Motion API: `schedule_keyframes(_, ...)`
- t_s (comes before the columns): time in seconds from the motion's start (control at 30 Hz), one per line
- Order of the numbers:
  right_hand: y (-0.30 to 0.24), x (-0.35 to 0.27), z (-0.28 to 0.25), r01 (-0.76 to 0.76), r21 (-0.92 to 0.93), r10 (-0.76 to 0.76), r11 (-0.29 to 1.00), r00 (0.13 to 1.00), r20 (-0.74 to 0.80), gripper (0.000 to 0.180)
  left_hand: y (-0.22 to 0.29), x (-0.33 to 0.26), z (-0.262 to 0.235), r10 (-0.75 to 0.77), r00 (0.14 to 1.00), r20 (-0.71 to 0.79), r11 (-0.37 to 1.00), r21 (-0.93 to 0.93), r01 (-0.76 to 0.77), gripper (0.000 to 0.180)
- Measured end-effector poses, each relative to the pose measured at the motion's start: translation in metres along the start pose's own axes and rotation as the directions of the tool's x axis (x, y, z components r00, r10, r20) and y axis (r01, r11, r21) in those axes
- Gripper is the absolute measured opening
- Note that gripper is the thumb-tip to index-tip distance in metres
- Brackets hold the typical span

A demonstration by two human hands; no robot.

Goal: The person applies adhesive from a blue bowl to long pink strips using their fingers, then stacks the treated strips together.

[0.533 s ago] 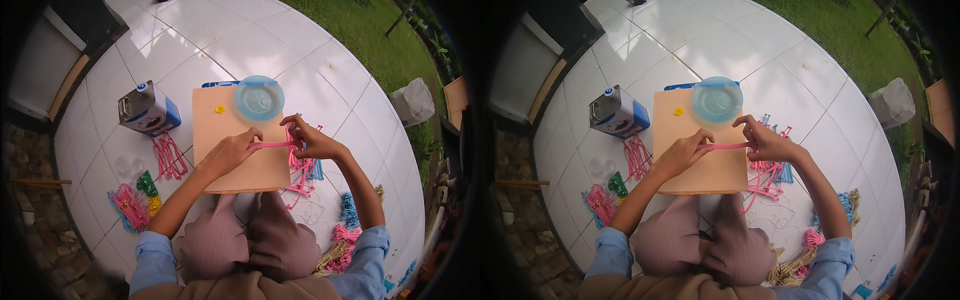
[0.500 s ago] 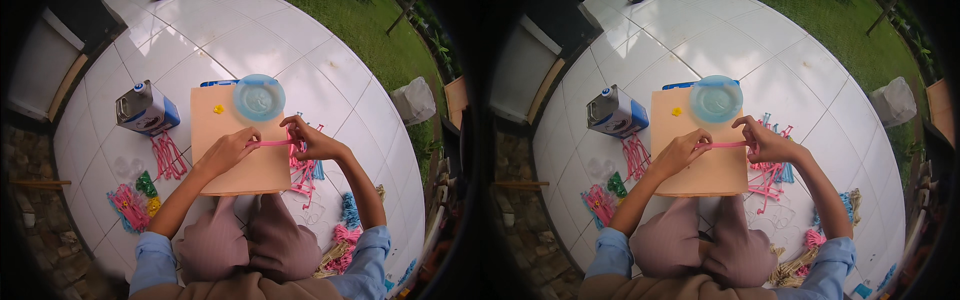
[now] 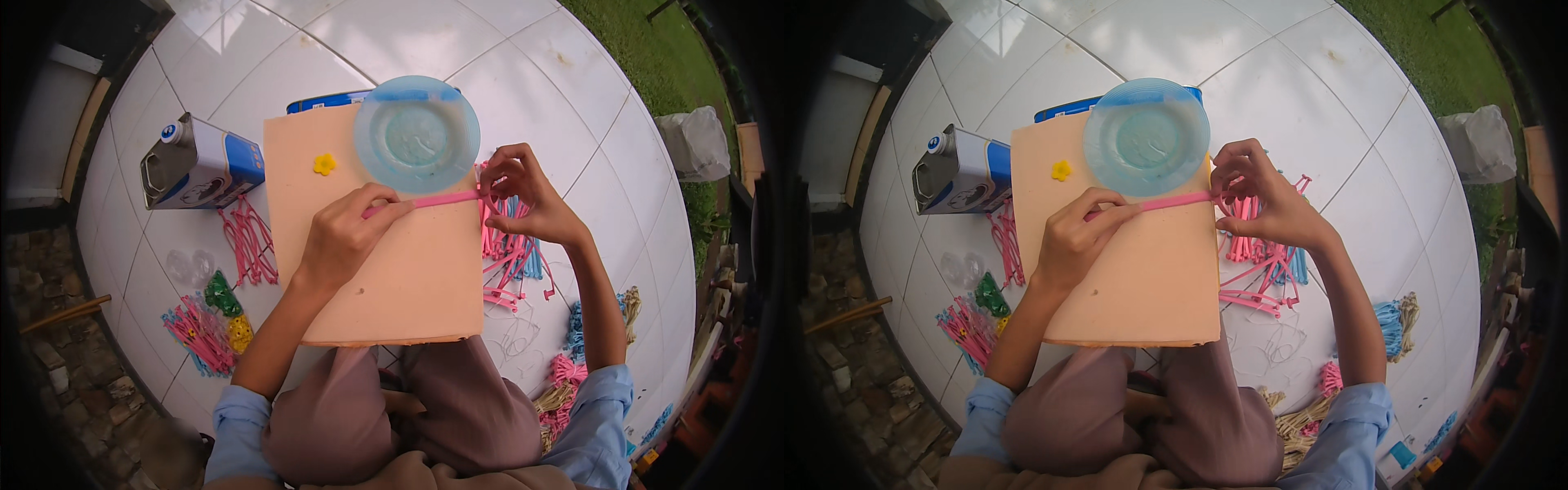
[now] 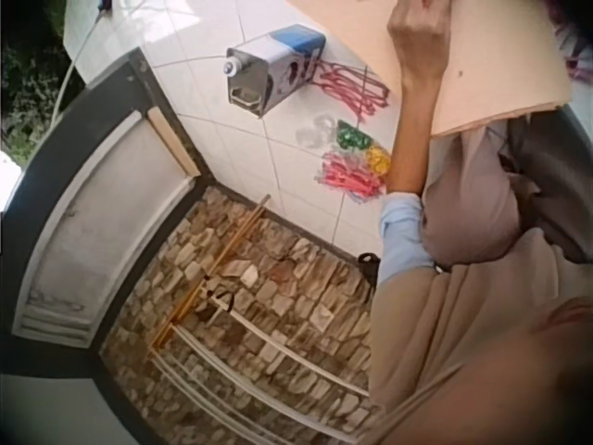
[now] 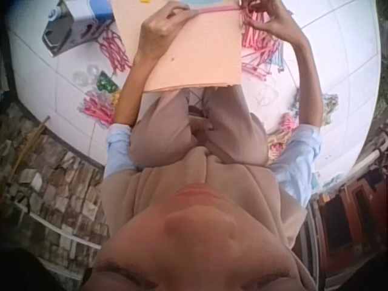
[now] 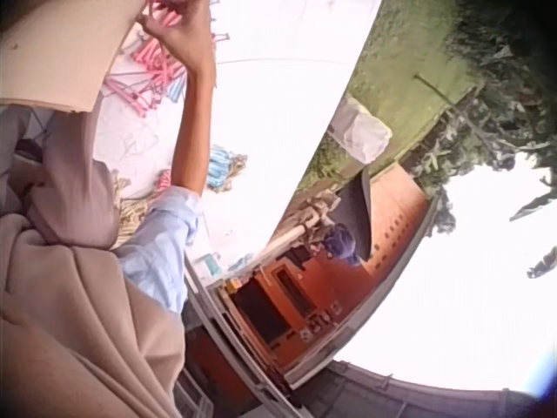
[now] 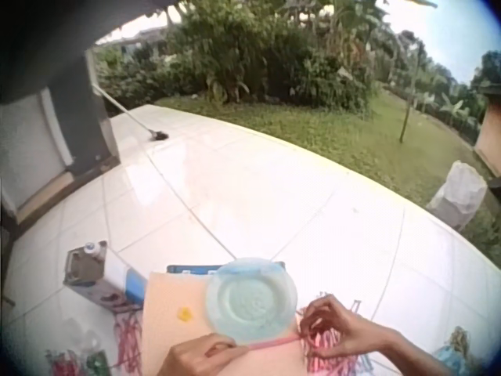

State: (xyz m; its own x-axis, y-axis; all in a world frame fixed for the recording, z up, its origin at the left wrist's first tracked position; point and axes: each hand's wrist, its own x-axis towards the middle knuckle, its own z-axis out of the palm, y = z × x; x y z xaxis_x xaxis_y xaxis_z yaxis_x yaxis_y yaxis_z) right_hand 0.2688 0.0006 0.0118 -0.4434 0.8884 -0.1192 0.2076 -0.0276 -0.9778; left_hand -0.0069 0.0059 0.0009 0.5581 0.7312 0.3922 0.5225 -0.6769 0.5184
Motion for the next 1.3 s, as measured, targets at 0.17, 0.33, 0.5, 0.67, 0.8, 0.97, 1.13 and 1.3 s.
schedule_keyframes(0.17, 0.005, -0.005, 0.009, 0.068, -0.035, -0.070, 0.997, 0.996, -0.050, 0.061, 0.000, 0.000, 0.002, -0.006, 0.999, -0.041, 1.000, -0.006, 0.006, 0.024)
schedule_keyframes(0.33, 0.012, -0.012, 0.019, 0.116, -0.093, -0.126, 0.989, 0.986, -0.111, 0.065, 0.000, -0.001, 0.002, -0.031, 0.999, -0.040, 0.999, -0.021, 0.030, 0.025)
schedule_keyframes(0.5, 0.035, -0.018, 0.030, 0.212, -0.130, -0.235, 0.969, 0.953, -0.192, 0.070, 0.001, -0.002, 0.002, -0.042, 0.999, -0.034, 0.999, -0.021, 0.042, 0.025)
schedule_keyframes(0.67, 0.024, -0.018, 0.029, 0.282, -0.286, -0.330, 0.916, 0.934, -0.137, 0.064, 0.001, -0.004, 0.003, -0.044, 0.998, -0.040, 0.999, -0.013, 0.044, 0.026)
schedule_keyframes(0.8, 0.011, -0.014, 0.030, 0.286, -0.585, -0.376, 0.759, 0.926, -0.035, 0.053, 0.000, -0.004, 0.002, -0.035, 0.999, -0.038, 0.999, -0.025, 0.035, 0.027)
schedule_keyframes(0.97, -0.007, -0.012, 0.035, 0.176, -0.665, -0.275, 0.726, 0.960, -0.045, 0.058, 0.004, -0.002, 0.001, -0.038, 0.999, -0.031, 0.999, -0.024, 0.037, 0.028)
schedule_keyframes(1.13, -0.037, 0.008, 0.031, -0.050, -0.610, 0.063, 0.791, 0.998, 0.000, 0.075, 0.003, -0.002, 0.001, -0.041, 0.998, -0.037, 0.998, -0.045, 0.039, 0.028)
schedule_keyframes(1.3, -0.055, 0.022, 0.029, -0.149, -0.658, 0.225, 0.738, 0.974, 0.032, 0.083, 0.003, -0.004, 0.001, -0.079, 0.997, 0.003, 0.995, -0.059, 0.079, 0.026)
